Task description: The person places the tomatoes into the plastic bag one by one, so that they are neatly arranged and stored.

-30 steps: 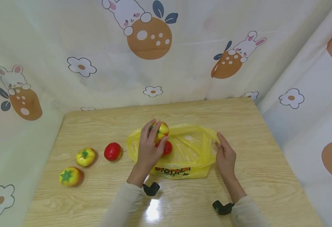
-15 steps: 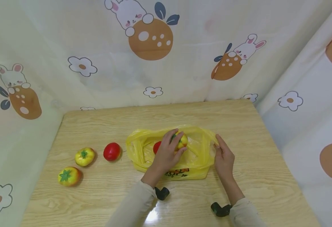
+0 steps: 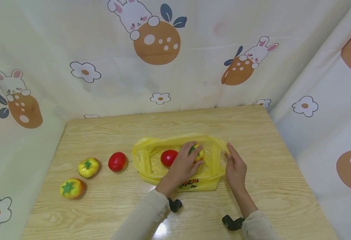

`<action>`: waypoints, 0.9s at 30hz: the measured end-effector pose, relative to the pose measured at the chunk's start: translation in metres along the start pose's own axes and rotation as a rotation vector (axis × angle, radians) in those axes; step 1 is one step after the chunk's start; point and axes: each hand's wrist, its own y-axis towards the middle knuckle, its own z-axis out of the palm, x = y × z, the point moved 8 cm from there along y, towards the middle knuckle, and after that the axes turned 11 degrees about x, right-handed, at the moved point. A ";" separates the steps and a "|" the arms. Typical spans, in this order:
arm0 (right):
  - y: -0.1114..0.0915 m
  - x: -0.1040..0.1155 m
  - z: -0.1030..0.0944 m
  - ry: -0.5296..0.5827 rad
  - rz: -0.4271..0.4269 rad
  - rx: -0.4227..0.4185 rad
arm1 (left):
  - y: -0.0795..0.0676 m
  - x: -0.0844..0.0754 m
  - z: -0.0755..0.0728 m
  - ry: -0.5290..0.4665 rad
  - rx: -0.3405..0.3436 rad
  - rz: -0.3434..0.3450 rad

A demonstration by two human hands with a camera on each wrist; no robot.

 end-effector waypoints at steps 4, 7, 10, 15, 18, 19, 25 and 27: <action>0.000 0.000 0.000 -0.004 0.002 -0.002 | -0.001 0.003 0.009 0.028 0.050 -0.015; -0.001 -0.001 0.001 -0.001 0.012 -0.003 | -0.003 0.004 0.014 0.054 0.087 -0.024; 0.000 -0.001 0.000 -0.004 0.025 -0.008 | -0.005 0.004 0.017 0.083 0.109 -0.018; 0.000 -0.007 0.000 -0.014 0.017 -0.016 | -0.009 0.004 0.022 0.140 0.153 -0.024; 0.000 -0.021 0.002 0.001 0.013 -0.019 | -0.011 0.005 0.029 0.178 0.196 -0.042; 0.000 -0.027 0.003 0.004 0.017 -0.019 | -0.012 0.005 0.031 0.189 0.211 -0.049; 0.001 -0.042 0.005 0.011 0.015 -0.017 | -0.017 0.008 0.037 0.216 0.244 -0.073; 0.001 -0.042 0.005 0.011 0.002 -0.019 | -0.017 0.009 0.037 0.202 0.246 -0.079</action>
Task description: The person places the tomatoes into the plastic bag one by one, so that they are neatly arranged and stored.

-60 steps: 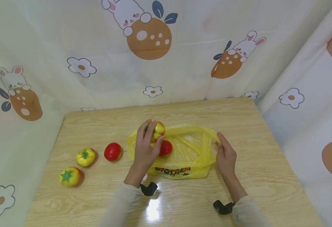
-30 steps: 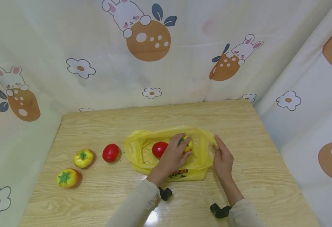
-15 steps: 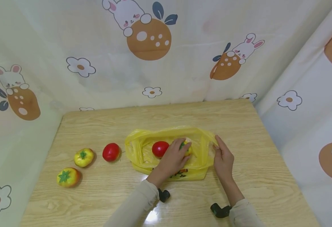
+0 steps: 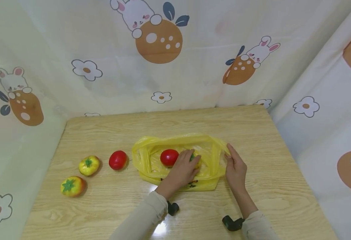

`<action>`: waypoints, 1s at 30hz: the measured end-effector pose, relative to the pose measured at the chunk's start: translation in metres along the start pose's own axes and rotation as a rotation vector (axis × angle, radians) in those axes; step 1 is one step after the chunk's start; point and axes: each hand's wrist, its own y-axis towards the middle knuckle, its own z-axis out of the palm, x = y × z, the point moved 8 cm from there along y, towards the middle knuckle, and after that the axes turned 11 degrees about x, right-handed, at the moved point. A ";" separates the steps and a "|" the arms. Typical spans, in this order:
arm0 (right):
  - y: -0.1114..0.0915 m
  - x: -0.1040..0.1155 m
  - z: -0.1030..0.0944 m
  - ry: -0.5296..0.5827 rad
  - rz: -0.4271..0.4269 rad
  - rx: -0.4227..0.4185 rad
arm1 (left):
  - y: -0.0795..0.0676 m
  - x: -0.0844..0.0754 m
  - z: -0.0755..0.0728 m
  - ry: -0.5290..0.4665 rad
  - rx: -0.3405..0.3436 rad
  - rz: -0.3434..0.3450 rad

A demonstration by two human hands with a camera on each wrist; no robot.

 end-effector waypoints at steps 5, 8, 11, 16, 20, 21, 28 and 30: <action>0.000 0.000 0.002 0.001 0.002 -0.001 | -0.001 0.003 -0.002 -0.029 0.002 -0.031; -0.001 0.002 0.003 0.002 0.013 0.009 | -0.008 0.005 -0.009 -0.063 -0.049 -0.045; -0.002 0.015 0.005 0.022 0.014 0.024 | -0.027 0.009 -0.026 -0.138 -0.163 -0.040; 0.000 0.038 0.005 -0.007 0.024 0.040 | -0.061 0.022 -0.045 -0.187 -0.325 -0.029; -0.001 0.035 0.006 -0.010 0.038 0.042 | -0.079 0.037 -0.049 -0.179 -0.391 -0.056; -0.001 0.031 0.006 -0.003 0.036 0.041 | -0.082 0.041 -0.050 -0.180 -0.409 -0.067; 0.001 0.002 0.010 -0.008 0.028 0.024 | -0.102 0.066 -0.068 -0.218 -0.502 -0.168; 0.001 0.000 0.010 -0.002 0.026 0.023 | -0.109 0.073 -0.072 -0.216 -0.519 -0.195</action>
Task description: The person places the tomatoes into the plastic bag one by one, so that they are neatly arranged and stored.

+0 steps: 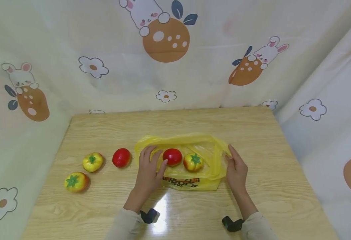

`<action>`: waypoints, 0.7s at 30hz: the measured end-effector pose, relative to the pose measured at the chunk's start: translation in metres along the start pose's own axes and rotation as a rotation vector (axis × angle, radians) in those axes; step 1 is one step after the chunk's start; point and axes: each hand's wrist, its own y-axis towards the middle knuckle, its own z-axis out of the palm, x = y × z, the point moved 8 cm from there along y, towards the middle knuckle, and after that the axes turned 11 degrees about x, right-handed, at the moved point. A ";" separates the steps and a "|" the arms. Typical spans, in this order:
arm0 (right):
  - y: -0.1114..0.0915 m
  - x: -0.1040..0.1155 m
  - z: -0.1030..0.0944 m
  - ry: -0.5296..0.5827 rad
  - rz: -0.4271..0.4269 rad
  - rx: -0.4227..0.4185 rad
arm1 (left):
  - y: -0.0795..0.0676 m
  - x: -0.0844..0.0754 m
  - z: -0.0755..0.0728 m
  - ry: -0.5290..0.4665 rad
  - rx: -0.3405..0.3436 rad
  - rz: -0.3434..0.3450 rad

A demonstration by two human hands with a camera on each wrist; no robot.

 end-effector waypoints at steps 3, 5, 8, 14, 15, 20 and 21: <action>0.000 -0.001 0.000 0.009 -0.005 0.002 | -0.004 0.010 -0.013 0.014 -0.038 -0.032; 0.000 -0.001 0.001 0.005 -0.005 0.002 | -0.008 0.018 -0.021 0.025 -0.062 -0.069; 0.000 -0.002 0.001 -0.007 0.000 -0.004 | -0.018 0.031 -0.031 0.028 -0.102 -0.127; -0.001 -0.002 0.000 0.001 0.007 -0.004 | -0.043 0.058 -0.057 0.065 -0.250 -0.213; -0.001 -0.001 0.000 0.002 0.008 -0.003 | -0.047 0.063 -0.062 0.084 -0.272 -0.238; -0.001 -0.003 0.000 -0.001 0.008 0.003 | -0.075 0.097 -0.088 0.122 -0.349 -0.434; -0.001 -0.004 0.000 0.000 0.003 0.004 | -0.082 0.104 -0.092 0.128 -0.359 -0.481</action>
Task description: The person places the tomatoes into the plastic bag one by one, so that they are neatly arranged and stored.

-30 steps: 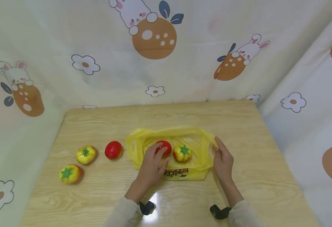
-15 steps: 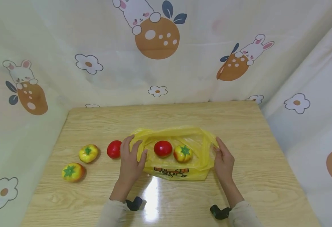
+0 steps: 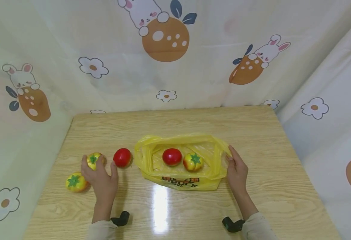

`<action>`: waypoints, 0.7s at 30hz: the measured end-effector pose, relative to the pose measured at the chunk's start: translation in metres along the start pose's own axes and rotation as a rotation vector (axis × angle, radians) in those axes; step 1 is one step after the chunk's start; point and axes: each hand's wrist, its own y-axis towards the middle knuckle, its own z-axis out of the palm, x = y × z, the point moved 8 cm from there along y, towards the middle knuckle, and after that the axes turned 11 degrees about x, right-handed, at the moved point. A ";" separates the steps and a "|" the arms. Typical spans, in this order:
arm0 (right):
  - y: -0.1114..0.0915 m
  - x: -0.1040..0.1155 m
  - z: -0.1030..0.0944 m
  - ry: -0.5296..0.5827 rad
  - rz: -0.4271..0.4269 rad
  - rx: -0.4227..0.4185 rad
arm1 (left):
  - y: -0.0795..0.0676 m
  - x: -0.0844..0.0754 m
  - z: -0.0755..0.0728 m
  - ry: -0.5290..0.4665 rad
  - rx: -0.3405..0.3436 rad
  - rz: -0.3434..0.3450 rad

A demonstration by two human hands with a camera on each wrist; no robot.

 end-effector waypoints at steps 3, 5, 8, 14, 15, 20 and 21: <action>0.000 -0.002 0.001 0.007 -0.014 0.000 | -0.006 0.024 -0.012 0.024 -0.033 -0.118; 0.000 -0.003 0.001 0.009 -0.016 0.000 | -0.011 0.038 -0.019 0.030 -0.057 -0.183; -0.001 -0.003 0.001 -0.004 -0.006 0.000 | -0.019 0.056 -0.024 0.031 -0.086 -0.272; -0.002 -0.002 0.000 0.011 0.010 0.004 | -0.029 0.080 -0.025 -0.079 -0.099 -0.394; -0.002 -0.002 0.000 0.013 0.011 0.003 | -0.030 0.084 -0.024 -0.113 -0.092 -0.419; -0.002 -0.003 -0.001 0.000 0.009 -0.011 | -0.034 0.102 -0.023 -0.207 -0.082 -0.514; -0.002 -0.004 -0.001 -0.001 0.008 -0.014 | -0.034 0.106 -0.024 -0.206 -0.087 -0.519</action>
